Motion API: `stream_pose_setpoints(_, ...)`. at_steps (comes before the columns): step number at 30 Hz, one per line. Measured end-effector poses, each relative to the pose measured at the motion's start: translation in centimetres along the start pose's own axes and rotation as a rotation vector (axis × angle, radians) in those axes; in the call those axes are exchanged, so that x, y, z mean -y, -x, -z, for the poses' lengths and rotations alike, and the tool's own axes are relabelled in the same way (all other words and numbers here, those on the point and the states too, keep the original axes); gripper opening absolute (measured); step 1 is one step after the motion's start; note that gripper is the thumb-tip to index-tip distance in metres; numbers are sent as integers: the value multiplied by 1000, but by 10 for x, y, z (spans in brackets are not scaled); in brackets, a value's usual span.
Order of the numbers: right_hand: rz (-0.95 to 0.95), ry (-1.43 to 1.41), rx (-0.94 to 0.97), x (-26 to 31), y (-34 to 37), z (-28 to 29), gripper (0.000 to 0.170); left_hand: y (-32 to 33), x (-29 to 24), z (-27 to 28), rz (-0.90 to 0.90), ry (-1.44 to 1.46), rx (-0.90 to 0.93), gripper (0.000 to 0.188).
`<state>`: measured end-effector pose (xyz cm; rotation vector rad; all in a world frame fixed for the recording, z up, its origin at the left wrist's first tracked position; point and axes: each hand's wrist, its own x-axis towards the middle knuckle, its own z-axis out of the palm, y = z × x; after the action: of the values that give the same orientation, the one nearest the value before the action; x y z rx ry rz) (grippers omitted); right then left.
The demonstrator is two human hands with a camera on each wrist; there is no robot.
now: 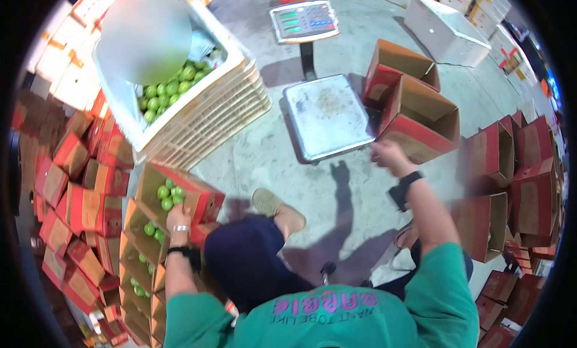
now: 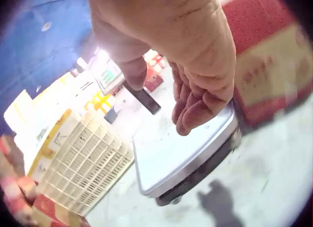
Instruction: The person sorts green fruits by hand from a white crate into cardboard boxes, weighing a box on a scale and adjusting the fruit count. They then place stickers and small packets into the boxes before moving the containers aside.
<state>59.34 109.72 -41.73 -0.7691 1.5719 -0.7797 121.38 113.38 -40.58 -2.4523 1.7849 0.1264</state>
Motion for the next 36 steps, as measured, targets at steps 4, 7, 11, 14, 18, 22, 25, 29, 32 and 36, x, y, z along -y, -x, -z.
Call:
stream_pose_setpoints(4, -354, -581, -42, -112, -110, -58, 56, 21, 0, -8, -102, -54, -93, 22)
stream_pose_setpoints(7, -349, -782, -260, -148, -165, -96, 50, 23, -2, -17, -121, -17, -71, 22)
stream_pose_setpoints(11, -187, -1273, -174, -139, -175, -123, 43, 16, 15, -29, -192, -59, -132, 25)
stream_pose_setpoints(14, -164, -1394, -188, -145, -174, -137, 40, 13, 20, -28, -183, -34, -132, 26)
stream_pose_setpoints(18, -127, -1292, -180, -156, -166, -166, 31, 8, 19, -26, -157, 104, -56, 23)
stream_pose_setpoints(22, -130, -1416, -207, -172, -130, -239, 32, 3, 20, -20, -132, 122, 16, 24)
stream_pose_setpoints(25, -151, -1494, -234, -199, -99, -264, 34, -1, 23, -17, -186, 64, 45, 24)
stream_pose_setpoints(29, -297, -1318, -105, -235, -39, -238, 33, -13, 24, -8, -356, 27, 1, 27)
stream_pose_setpoints(32, -436, -1026, -138, -235, 27, -215, 37, -11, 2, 16, -366, 6, 24, 28)
stream_pose_setpoints(36, -327, -760, -19, -165, 112, -186, 35, -7, 0, 28, -401, 130, -104, 27)
